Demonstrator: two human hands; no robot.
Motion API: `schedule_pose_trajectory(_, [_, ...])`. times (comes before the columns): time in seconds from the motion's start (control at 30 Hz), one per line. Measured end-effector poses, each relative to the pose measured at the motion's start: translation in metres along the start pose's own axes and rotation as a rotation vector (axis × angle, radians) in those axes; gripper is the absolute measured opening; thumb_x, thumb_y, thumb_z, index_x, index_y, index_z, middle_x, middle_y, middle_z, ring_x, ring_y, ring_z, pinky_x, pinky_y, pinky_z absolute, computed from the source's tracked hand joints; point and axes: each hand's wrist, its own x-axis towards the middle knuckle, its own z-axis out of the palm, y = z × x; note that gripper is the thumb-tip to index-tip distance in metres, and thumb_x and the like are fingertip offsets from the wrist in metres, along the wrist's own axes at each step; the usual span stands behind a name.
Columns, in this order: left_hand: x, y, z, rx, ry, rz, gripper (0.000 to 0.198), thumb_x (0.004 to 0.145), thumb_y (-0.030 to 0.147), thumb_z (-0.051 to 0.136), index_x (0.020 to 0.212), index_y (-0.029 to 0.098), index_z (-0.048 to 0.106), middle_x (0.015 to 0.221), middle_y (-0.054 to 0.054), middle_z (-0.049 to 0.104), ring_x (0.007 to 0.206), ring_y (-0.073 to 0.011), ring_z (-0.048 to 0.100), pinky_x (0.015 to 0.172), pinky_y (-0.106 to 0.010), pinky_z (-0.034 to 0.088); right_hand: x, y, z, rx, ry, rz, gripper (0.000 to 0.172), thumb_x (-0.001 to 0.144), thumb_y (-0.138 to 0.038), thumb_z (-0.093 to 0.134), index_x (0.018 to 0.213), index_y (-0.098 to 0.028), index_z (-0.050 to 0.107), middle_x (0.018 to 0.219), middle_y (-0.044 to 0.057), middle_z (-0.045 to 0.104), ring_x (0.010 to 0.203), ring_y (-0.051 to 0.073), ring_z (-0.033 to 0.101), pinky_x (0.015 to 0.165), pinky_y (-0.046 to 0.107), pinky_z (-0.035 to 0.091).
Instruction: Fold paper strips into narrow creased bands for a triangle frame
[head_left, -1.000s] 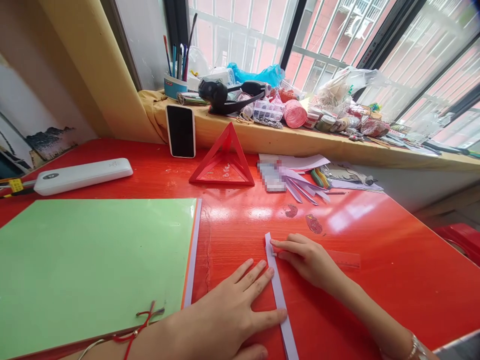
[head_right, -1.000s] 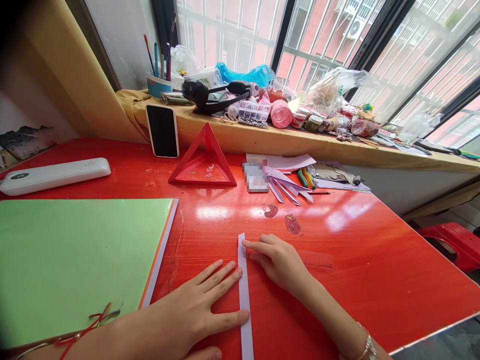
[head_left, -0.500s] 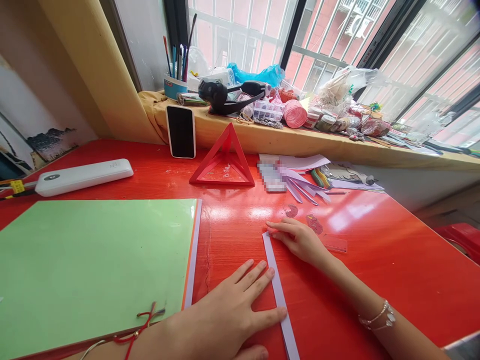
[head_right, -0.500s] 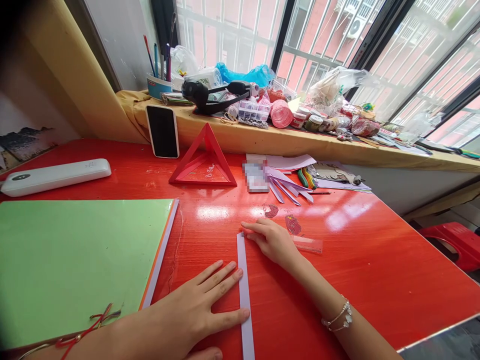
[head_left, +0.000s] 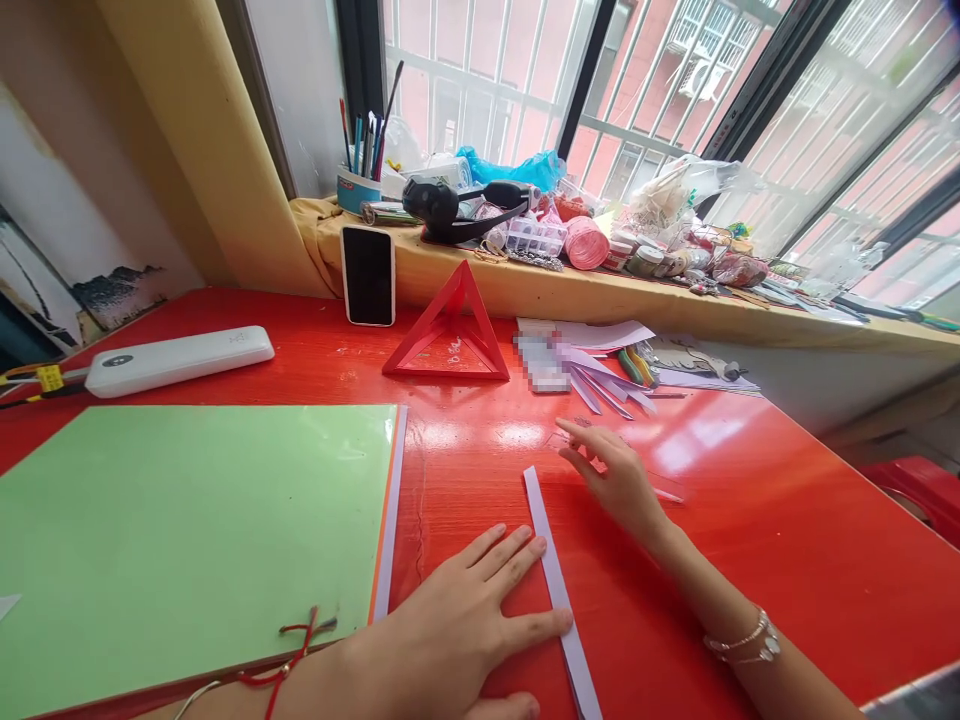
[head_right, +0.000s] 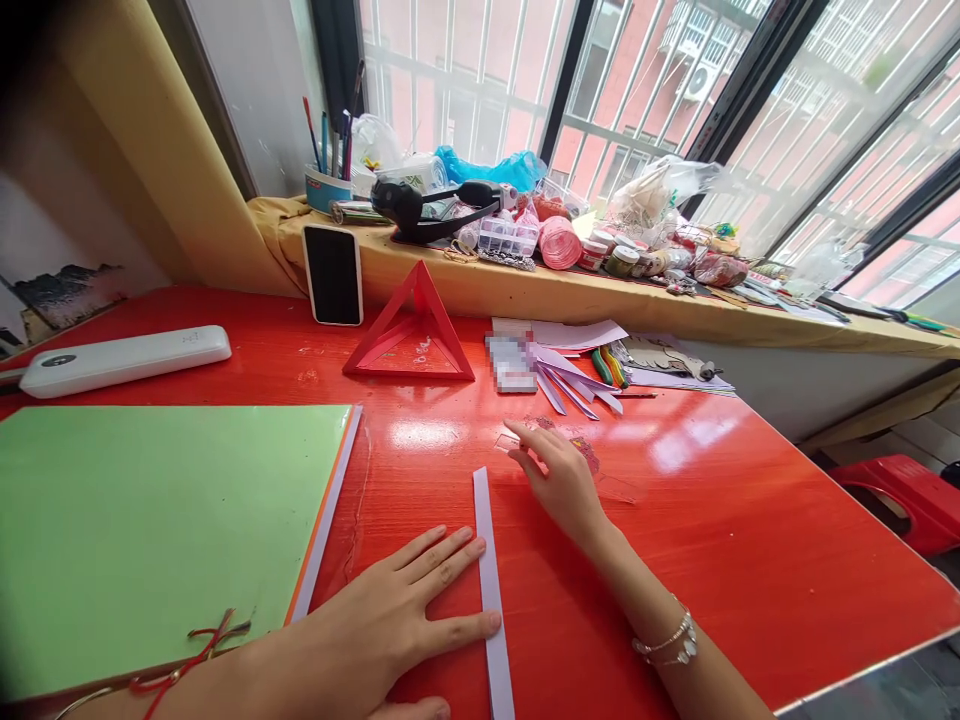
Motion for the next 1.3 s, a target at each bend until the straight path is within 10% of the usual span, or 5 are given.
schedule_pose_trajectory(0.3, [0.008, 0.004, 0.001, 0.016, -0.082, -0.137, 0.09, 0.085, 0.039, 0.065, 0.155, 0.006, 0.02, 0.159, -0.018, 0.001, 0.149, -0.0347, 0.005, 0.121, -0.052, 0.014, -0.021, -0.023, 0.0, 0.103, -0.111, -0.236, 0.018, 0.096, -0.013, 0.052, 0.089, -0.02, 0.066, 0.081, 0.005, 0.071, 0.074, 0.017, 0.063, 0.066, 0.028, 0.053])
schedule_pose_trajectory(1.3, [0.007, 0.001, 0.009, 0.103, -0.031, -0.092, 0.082, 0.095, 0.058, 0.043, 0.154, 0.005, 0.026, 0.16, -0.022, 0.005, 0.149, -0.0362, 0.005, 0.121, -0.052, 0.014, -0.109, -0.077, -0.06, 0.075, -0.216, -0.288, 0.028, 0.105, -0.025, 0.042, 0.099, -0.018, 0.068, 0.077, 0.005, 0.074, 0.071, 0.014, 0.065, 0.069, 0.022, 0.055])
